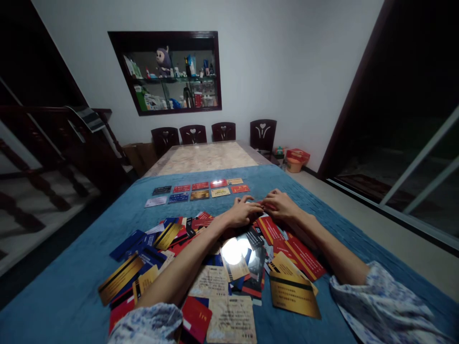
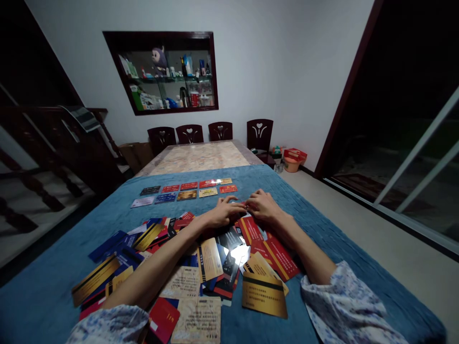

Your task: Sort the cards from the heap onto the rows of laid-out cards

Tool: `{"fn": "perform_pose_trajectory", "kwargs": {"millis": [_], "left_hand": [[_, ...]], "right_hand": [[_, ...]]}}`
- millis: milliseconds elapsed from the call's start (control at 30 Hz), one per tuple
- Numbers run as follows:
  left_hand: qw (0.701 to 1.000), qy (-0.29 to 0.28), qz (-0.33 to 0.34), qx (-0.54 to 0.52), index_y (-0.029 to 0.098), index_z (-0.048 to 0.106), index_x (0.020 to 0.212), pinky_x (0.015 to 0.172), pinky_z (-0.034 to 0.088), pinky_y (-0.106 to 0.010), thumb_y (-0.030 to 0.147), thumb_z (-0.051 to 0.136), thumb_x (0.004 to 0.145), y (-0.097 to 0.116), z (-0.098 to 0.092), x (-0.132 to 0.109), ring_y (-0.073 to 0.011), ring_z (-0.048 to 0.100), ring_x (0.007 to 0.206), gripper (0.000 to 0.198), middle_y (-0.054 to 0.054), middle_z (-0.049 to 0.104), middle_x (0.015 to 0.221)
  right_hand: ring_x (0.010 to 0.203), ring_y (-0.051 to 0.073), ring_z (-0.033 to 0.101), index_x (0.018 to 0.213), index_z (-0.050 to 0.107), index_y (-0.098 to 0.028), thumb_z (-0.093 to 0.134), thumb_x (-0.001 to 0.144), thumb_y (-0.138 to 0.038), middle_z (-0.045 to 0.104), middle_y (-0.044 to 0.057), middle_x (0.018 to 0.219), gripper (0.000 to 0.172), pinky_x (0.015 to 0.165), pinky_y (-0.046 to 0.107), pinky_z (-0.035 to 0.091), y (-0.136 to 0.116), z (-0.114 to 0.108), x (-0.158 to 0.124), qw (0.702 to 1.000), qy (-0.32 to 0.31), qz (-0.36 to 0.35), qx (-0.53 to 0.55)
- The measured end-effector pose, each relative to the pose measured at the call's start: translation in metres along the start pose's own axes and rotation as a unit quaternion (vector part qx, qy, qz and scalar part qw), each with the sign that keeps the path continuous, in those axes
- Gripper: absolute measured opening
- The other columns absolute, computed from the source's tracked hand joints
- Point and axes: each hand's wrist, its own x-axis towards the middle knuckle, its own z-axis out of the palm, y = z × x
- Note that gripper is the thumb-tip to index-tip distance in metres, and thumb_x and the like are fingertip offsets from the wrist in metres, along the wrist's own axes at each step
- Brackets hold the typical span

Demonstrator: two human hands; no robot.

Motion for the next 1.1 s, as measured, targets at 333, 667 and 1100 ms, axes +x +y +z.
{"fn": "perform_pose_trajectory", "kwargs": {"millis": [333, 667, 1100], "left_hand": [[0.998, -0.006, -0.011, 0.065, 0.03, 0.053, 0.138, 0.105, 0.03, -0.057, 0.007, 0.052, 0.076, -0.002, 0.001, -0.005, -0.0345, 0.03, 0.138, 0.066, -0.006, 0.052, 0.147], [0.996, 0.009, -0.055, 0.063, 0.026, 0.061, 0.126, 0.103, 0.033, -0.056, 0.012, 0.054, 0.081, -0.01, -0.005, -0.014, -0.0337, 0.036, 0.131, 0.047, -0.01, 0.058, 0.131], [0.994, 0.014, -0.104, 0.039, 0.022, 0.069, 0.111, 0.103, 0.036, -0.049, 0.017, 0.055, 0.083, -0.02, -0.008, -0.017, -0.0321, 0.04, 0.127, 0.032, -0.009, 0.065, 0.123]], "right_hand": [[0.103, 0.025, 0.052, 0.107, 0.075, -0.026, 0.052, 0.096, -0.039, 0.071, 0.01, 0.102, 0.029, 0.085, 0.037, 0.039, -0.004, 0.002, 0.0, 1.0, 0.014, -0.013, 0.007], [0.104, 0.026, 0.052, 0.112, 0.074, -0.026, 0.055, 0.094, -0.046, 0.07, 0.011, 0.111, 0.034, 0.087, 0.04, 0.04, -0.02, 0.004, 0.001, 0.999, 0.008, -0.025, 0.045], [0.106, 0.027, 0.053, 0.117, 0.074, -0.023, 0.06, 0.09, -0.051, 0.069, 0.012, 0.116, 0.041, 0.09, 0.04, 0.042, -0.022, 0.007, 0.006, 0.996, 0.006, -0.043, 0.079]]}}
